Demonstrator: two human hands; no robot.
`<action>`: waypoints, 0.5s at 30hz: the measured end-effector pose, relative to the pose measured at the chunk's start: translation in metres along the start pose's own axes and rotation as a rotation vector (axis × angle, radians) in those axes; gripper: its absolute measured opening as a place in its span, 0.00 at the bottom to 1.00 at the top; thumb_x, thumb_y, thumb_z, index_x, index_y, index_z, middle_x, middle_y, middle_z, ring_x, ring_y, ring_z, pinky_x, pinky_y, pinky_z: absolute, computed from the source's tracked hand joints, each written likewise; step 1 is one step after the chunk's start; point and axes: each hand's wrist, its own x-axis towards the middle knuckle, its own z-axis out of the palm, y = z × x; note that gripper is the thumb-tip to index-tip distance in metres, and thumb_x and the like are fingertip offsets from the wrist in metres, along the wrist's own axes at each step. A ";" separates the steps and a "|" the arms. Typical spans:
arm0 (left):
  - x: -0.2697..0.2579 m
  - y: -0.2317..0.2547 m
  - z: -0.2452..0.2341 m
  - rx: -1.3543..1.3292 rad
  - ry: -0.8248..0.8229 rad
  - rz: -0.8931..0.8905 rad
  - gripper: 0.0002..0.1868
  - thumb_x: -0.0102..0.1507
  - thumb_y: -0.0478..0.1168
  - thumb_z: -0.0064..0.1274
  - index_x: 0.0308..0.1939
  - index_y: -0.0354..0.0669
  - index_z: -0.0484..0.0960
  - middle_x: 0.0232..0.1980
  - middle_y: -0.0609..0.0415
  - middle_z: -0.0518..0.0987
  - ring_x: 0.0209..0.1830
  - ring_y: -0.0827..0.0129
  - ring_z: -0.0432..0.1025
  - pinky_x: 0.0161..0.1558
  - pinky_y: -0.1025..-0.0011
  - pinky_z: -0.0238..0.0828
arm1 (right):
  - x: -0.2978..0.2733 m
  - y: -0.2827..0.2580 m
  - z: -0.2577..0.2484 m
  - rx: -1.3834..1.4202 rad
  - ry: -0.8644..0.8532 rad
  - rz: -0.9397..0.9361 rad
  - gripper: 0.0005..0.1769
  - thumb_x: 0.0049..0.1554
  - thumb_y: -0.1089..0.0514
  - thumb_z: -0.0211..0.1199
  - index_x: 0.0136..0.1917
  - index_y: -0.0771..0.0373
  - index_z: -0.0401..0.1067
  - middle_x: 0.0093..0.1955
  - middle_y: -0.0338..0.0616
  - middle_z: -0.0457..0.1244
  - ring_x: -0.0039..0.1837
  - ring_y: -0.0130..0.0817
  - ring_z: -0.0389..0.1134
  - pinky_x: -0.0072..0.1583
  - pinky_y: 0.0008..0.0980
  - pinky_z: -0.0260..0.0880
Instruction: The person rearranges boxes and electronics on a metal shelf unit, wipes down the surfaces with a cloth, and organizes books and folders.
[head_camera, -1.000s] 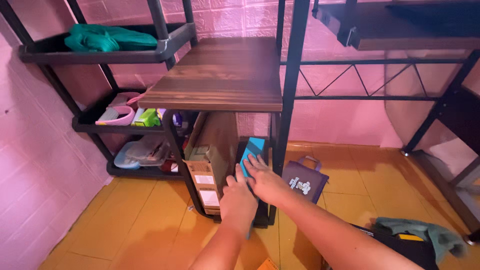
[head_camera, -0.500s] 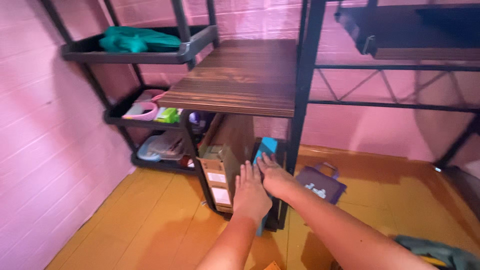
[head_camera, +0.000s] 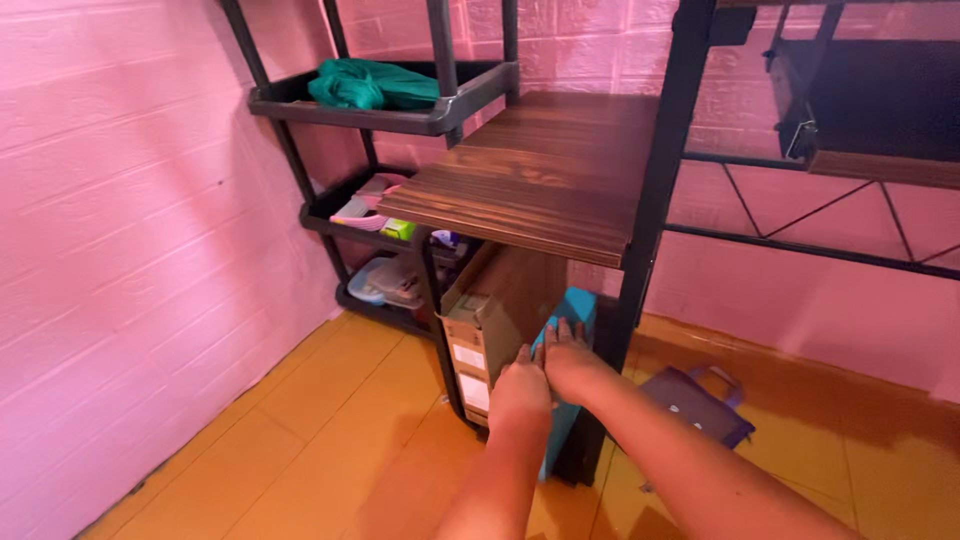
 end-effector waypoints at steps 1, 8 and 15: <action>-0.004 -0.003 0.002 0.157 0.043 0.182 0.31 0.65 0.42 0.55 0.73 0.50 0.68 0.64 0.41 0.76 0.61 0.47 0.72 0.60 0.55 0.70 | -0.001 0.000 0.002 0.001 0.002 -0.010 0.44 0.54 0.52 0.65 0.76 0.74 0.53 0.82 0.69 0.41 0.83 0.69 0.36 0.78 0.68 0.35; 0.001 -0.001 0.012 0.411 0.096 0.381 0.32 0.56 0.39 0.62 0.65 0.48 0.73 0.59 0.46 0.77 0.49 0.49 0.78 0.50 0.57 0.77 | -0.034 -0.017 -0.042 0.006 -0.094 0.033 0.49 0.51 0.50 0.67 0.76 0.76 0.51 0.82 0.72 0.40 0.83 0.72 0.36 0.78 0.68 0.34; 0.010 0.002 0.006 0.385 0.160 0.439 0.21 0.66 0.35 0.49 0.64 0.51 0.76 0.55 0.46 0.79 0.47 0.49 0.78 0.47 0.55 0.77 | -0.007 -0.008 0.000 0.065 0.158 0.045 0.33 0.59 0.58 0.59 0.74 0.73 0.56 0.80 0.73 0.42 0.82 0.76 0.37 0.77 0.68 0.34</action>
